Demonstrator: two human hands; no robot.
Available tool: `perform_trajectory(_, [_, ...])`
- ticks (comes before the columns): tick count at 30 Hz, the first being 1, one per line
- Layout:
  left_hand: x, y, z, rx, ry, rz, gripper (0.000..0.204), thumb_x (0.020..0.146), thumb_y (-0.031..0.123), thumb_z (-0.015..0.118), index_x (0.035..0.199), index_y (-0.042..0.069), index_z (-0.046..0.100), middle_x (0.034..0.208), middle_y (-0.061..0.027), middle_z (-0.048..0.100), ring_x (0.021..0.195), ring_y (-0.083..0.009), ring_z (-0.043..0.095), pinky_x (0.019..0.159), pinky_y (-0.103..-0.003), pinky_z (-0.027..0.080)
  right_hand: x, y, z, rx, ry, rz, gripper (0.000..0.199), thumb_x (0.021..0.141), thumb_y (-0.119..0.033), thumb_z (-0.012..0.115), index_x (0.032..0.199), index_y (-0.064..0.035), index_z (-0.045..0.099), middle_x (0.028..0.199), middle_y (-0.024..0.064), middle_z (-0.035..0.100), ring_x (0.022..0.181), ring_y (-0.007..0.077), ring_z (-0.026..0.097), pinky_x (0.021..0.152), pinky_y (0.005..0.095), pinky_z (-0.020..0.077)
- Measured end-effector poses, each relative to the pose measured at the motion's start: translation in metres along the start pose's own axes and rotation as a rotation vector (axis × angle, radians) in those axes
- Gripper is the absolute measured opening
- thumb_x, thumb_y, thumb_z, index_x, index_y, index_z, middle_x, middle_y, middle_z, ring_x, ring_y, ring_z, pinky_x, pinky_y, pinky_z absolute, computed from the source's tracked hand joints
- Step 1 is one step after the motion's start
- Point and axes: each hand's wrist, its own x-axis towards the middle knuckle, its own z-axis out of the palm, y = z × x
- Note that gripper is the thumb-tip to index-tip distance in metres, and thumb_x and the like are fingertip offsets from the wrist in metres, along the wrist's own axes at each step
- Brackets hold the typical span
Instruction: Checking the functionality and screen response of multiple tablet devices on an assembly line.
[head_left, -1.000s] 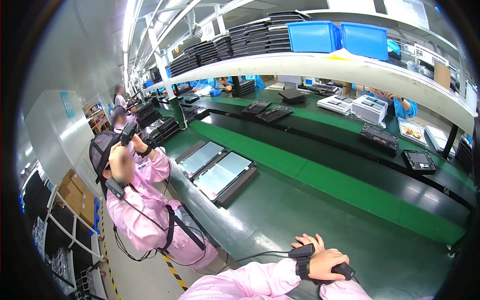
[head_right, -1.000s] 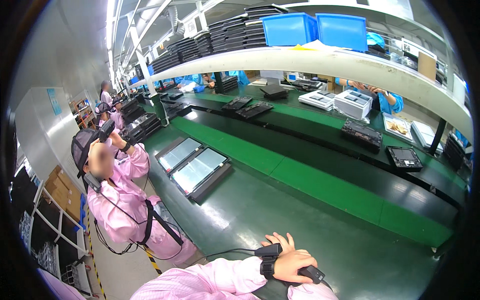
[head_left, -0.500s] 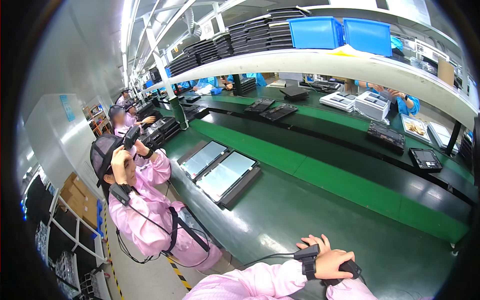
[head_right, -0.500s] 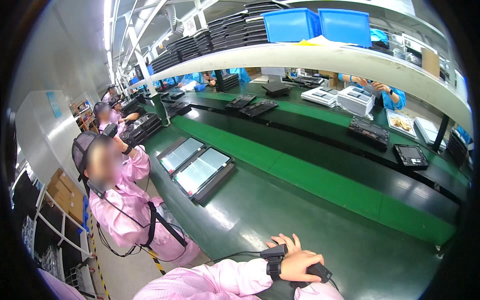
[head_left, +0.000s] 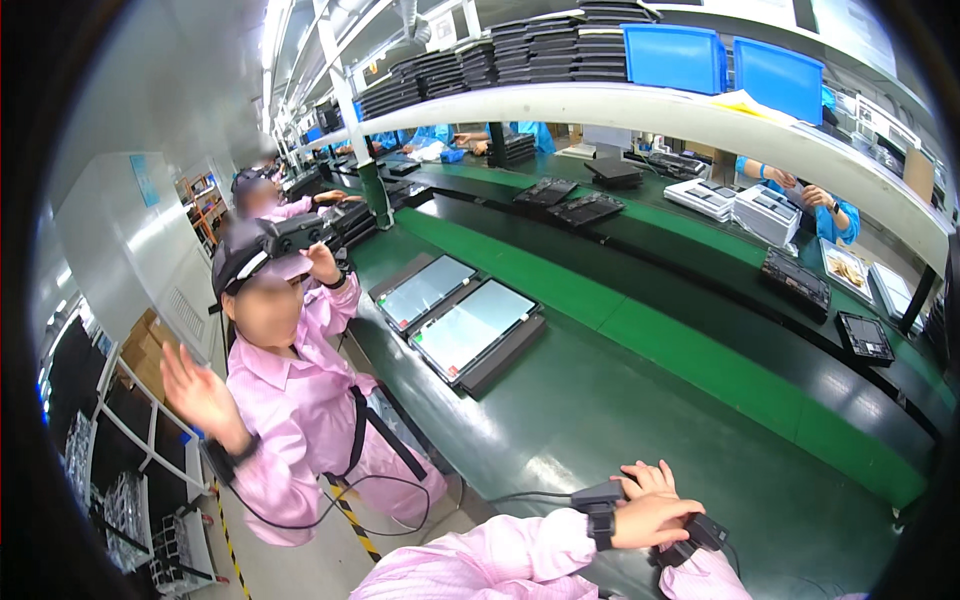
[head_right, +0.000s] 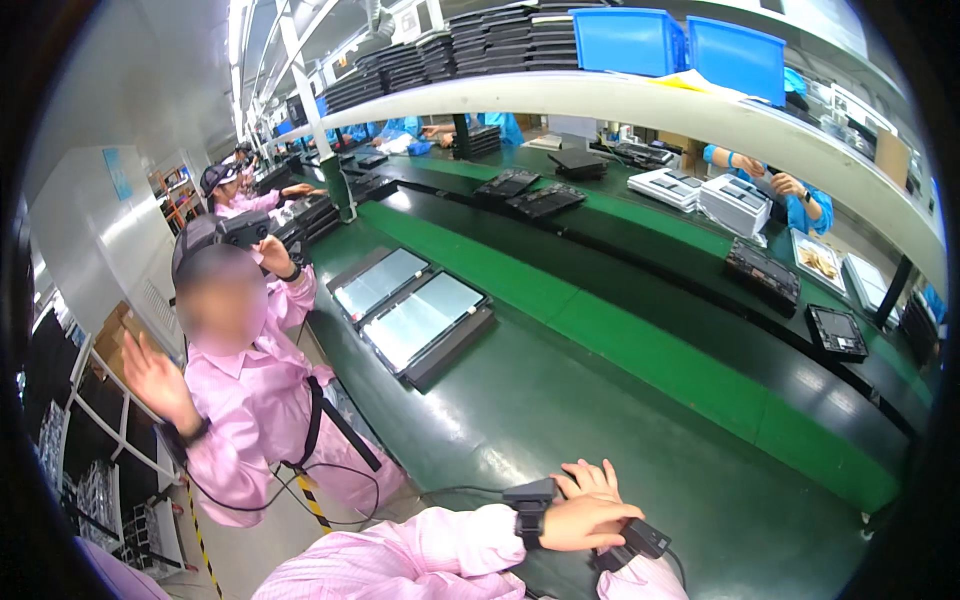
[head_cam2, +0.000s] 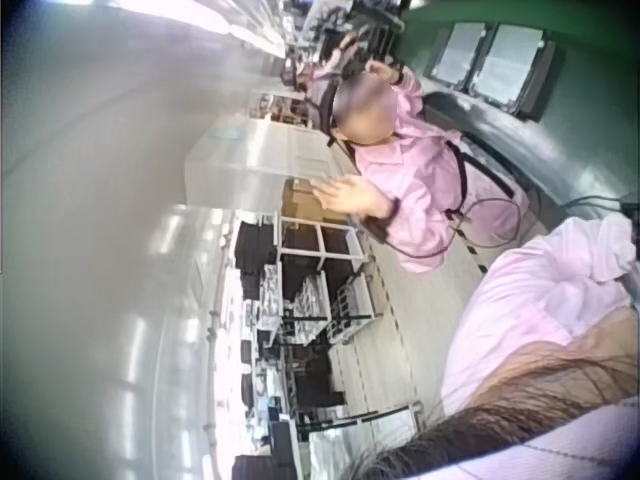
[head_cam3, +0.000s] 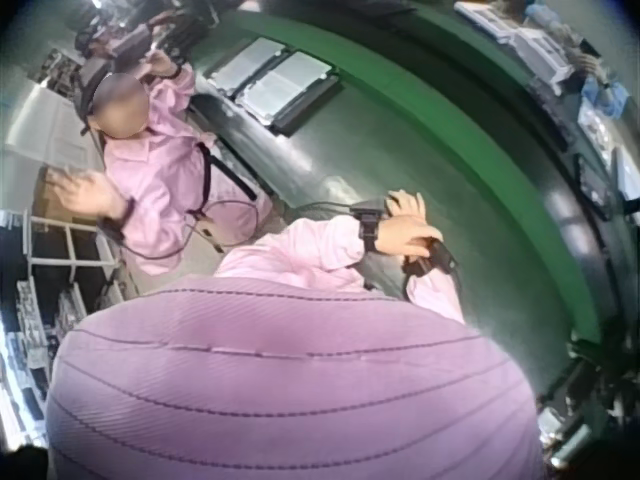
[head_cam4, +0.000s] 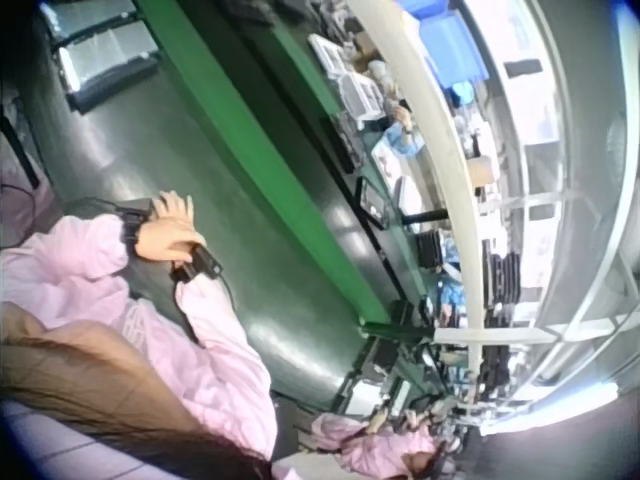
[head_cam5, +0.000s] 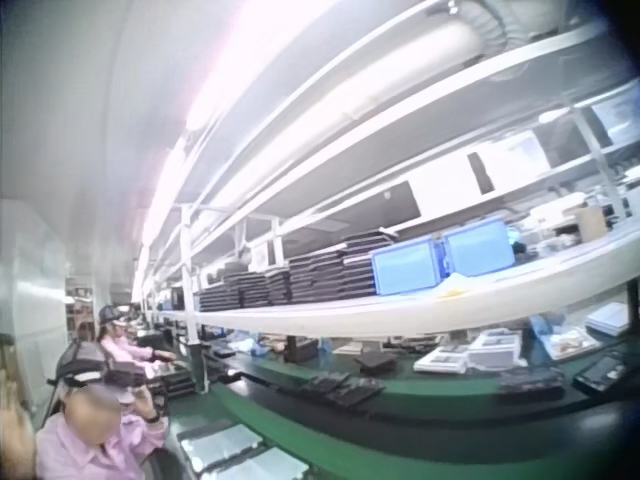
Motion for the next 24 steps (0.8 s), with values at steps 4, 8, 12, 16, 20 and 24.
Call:
perform_trajectory(4, [-0.017, 0.031, -0.025, -0.371, 0.235, -0.011, 0.016, 0.095, 0.009, 0.061, 0.108, 0.001, 0.065, 0.102, -0.0111, 0.068, 0.101, -0.0230, 0.064, 0.089, -0.035, 0.050, -0.006, 0.001, -0.015, 0.279, 0.076, 0.064, 0.037, 0.085, -0.030, 0.063, 0.119, -0.0167, 0.065, 0.127, 0.0082, 0.061, 0.127, 0.0322, 0.051, 0.111, 0.0578, 0.0292])
perform_trajectory(8, [-0.018, 0.071, -0.042, -0.348, 0.376, 0.151, 0.007, 0.092, 0.004, 0.063, 0.095, 0.000, 0.066, 0.091, -0.0083, 0.069, 0.085, -0.0233, 0.065, 0.079, -0.033, 0.051, -0.012, 0.001, -0.026, 0.534, 0.218, 0.052, 0.026, 0.081, -0.028, 0.065, 0.099, -0.0101, 0.071, 0.116, 0.0090, 0.067, 0.121, 0.0346, 0.057, 0.110, 0.0552, 0.0338])
perform_trajectory(12, [-0.013, 0.091, -0.052, -0.194, 0.434, 0.200, 0.006, 0.088, 0.003, 0.065, 0.094, 0.001, 0.067, 0.090, -0.0084, 0.068, 0.085, -0.0254, 0.062, 0.080, -0.038, 0.047, -0.012, 0.002, -0.031, 0.521, 0.176, 0.005, 0.028, 0.080, -0.029, 0.066, 0.099, -0.0097, 0.071, 0.115, 0.0081, 0.068, 0.122, 0.0331, 0.057, 0.110, 0.0536, 0.0345])
perform_trajectory(16, [-0.018, 0.110, -0.064, -0.156, 0.351, 0.335, 0.010, 0.089, 0.005, 0.065, 0.098, 0.002, 0.068, 0.094, -0.0099, 0.068, 0.089, -0.0279, 0.063, 0.082, -0.042, 0.047, -0.010, 0.004, -0.030, 0.573, 0.175, 0.076, 0.032, 0.081, -0.027, 0.067, 0.108, -0.0093, 0.069, 0.113, 0.0112, 0.068, 0.122, 0.0337, 0.057, 0.111, 0.0514, 0.0338])
perform_trajectory(20, [-0.019, 0.131, -0.081, -0.465, 0.002, 0.517, 0.019, 0.088, 0.010, 0.065, 0.106, 0.004, 0.066, 0.106, -0.0076, 0.066, 0.100, -0.0264, 0.060, 0.095, -0.039, 0.044, -0.009, 0.005, -0.028, 0.514, 0.083, 0.168, 0.032, 0.083, -0.023, 0.069, 0.111, -0.0071, 0.068, 0.112, 0.0144, 0.068, 0.121, 0.0342, 0.057, 0.112, 0.0513, 0.0333])
perform_trajectory(24, [-0.018, 0.140, -0.089, -0.523, -0.368, 0.791, 0.042, 0.095, 0.041, 0.062, 0.099, 0.000, 0.065, 0.099, -0.0174, 0.066, 0.091, -0.0355, 0.061, 0.077, -0.047, 0.048, -0.012, 0.004, -0.032, 0.536, 0.049, 0.211, 0.031, 0.086, -0.020, 0.068, 0.114, -0.0069, 0.068, 0.116, 0.0135, 0.068, 0.127, 0.0333, 0.054, 0.115, 0.0491, 0.0306])
